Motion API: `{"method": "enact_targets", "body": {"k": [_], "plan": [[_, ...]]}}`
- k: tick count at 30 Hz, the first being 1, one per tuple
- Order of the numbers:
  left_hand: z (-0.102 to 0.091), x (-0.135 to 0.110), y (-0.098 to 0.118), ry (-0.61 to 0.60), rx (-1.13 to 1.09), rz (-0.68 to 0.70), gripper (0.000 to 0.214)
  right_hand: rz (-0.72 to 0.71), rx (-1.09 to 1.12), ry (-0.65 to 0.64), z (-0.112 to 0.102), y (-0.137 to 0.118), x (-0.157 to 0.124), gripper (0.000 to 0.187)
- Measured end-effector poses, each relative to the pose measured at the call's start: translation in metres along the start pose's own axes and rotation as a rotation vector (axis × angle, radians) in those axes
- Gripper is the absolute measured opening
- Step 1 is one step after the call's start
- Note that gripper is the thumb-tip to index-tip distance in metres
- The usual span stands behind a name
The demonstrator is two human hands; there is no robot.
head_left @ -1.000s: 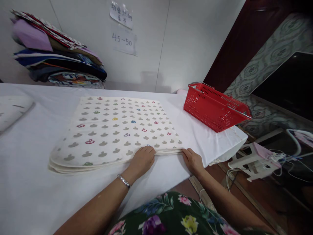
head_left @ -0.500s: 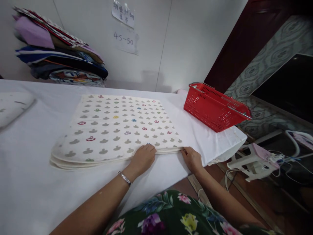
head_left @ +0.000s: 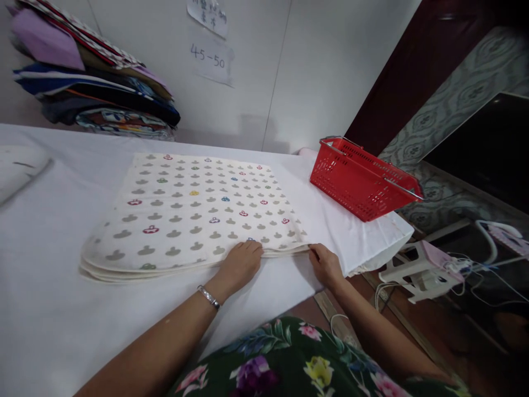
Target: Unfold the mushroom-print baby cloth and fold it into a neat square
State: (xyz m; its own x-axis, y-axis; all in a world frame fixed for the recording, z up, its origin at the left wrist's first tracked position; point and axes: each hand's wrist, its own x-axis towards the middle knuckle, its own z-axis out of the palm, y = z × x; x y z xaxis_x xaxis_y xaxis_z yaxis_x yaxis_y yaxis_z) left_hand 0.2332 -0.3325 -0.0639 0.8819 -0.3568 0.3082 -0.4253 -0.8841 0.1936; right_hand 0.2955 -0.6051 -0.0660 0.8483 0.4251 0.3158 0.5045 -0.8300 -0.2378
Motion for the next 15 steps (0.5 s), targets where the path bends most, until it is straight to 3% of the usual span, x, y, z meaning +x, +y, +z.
{"method": "enact_targets", "body": {"k": [7, 15], "plan": [[-0.001, -0.001, 0.0, -0.002, -0.005, 0.004, 0.016, -0.013, -0.024, -0.072, -0.015, 0.001, -0.011, 0.018], [0.002, -0.001, -0.001, 0.006, -0.016, 0.006, 0.015, -0.018, -0.034, -0.025, -0.006, 0.006, -0.019, 0.017]]}}
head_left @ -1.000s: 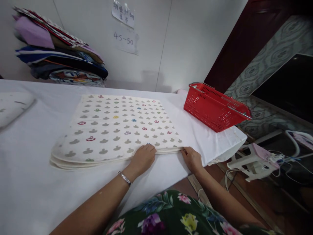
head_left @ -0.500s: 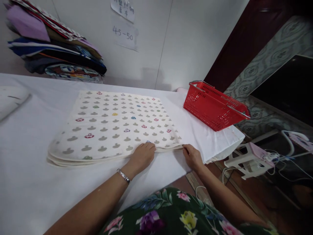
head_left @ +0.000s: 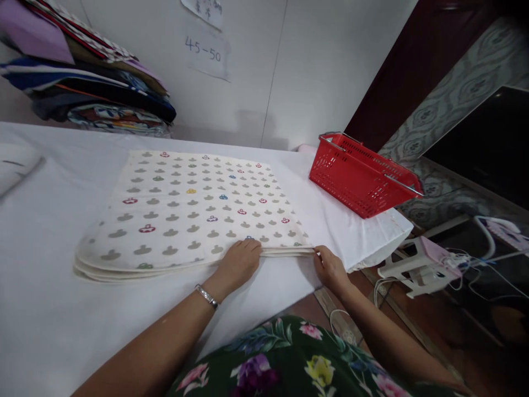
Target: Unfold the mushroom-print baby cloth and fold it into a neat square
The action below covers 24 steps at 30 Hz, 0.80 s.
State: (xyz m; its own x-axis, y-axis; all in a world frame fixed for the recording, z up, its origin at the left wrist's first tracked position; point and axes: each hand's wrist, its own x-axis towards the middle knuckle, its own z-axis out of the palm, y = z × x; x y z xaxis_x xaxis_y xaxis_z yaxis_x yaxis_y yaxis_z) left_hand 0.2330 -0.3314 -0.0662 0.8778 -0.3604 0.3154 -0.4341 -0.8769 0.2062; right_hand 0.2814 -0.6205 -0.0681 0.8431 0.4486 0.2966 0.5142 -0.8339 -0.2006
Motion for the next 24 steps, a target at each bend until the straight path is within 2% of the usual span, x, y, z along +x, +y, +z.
{"method": "enact_targets", "body": {"k": [6, 11, 16, 24], "plan": [[-0.006, 0.002, 0.003, -0.024, -0.013, -0.001, 0.015, 0.063, -0.005, -0.026, -0.001, -0.006, 0.005, 0.016], [-0.006, 0.003, 0.003, -0.031, -0.023, -0.013, 0.016, 0.218, 0.018, -0.046, 0.0, -0.017, 0.012, 0.012], [-0.004, 0.002, 0.002, -0.032, -0.014, -0.001, 0.018, 0.33, 0.045, -0.047, 0.002, -0.022, 0.017, 0.023], [-0.006, 0.002, 0.003, -0.037, -0.031, -0.01, 0.017, 0.243, -0.038, -0.054, 0.002, -0.018, 0.014, 0.021]]}}
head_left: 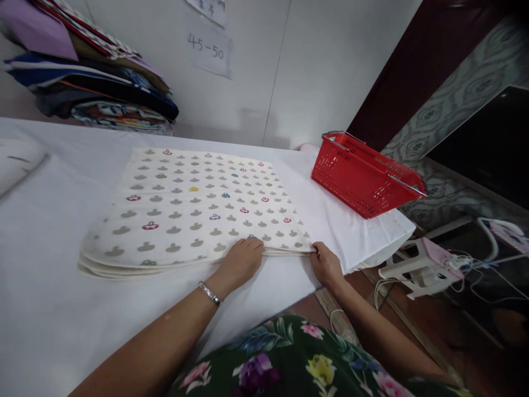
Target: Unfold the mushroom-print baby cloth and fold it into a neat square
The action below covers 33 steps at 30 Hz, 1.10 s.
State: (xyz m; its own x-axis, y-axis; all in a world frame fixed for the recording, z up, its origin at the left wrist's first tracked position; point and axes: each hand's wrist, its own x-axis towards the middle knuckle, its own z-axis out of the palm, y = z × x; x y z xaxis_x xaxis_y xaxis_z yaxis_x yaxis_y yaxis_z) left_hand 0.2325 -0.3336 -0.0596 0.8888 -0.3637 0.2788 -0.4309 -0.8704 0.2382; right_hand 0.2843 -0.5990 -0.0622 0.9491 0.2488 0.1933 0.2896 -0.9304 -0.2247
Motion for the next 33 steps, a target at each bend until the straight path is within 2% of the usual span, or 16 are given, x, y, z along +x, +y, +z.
{"method": "enact_targets", "body": {"k": [9, 16, 23, 29, 33], "plan": [[-0.001, 0.0, 0.0, -0.022, 0.019, 0.015, 0.019, -0.02, 0.013, -0.028, 0.002, -0.001, 0.003, 0.024], [-0.002, -0.004, 0.002, -0.051, -0.008, -0.015, 0.018, -0.062, 0.038, -0.048, 0.002, 0.008, 0.005, 0.023], [0.002, -0.008, 0.005, 0.019, 0.006, -0.002, 0.017, -0.01, 0.091, -0.108, 0.011, 0.025, 0.006, 0.028], [0.005, -0.01, 0.006, -0.04, 0.046, -0.004, 0.01, 0.016, 0.174, -0.161, 0.016, 0.028, 0.01, 0.029], [0.01, -0.012, 0.005, -0.015, 0.044, -0.031, 0.011, 0.049, 0.272, -0.205, 0.018, 0.031, 0.018, 0.031]]}}
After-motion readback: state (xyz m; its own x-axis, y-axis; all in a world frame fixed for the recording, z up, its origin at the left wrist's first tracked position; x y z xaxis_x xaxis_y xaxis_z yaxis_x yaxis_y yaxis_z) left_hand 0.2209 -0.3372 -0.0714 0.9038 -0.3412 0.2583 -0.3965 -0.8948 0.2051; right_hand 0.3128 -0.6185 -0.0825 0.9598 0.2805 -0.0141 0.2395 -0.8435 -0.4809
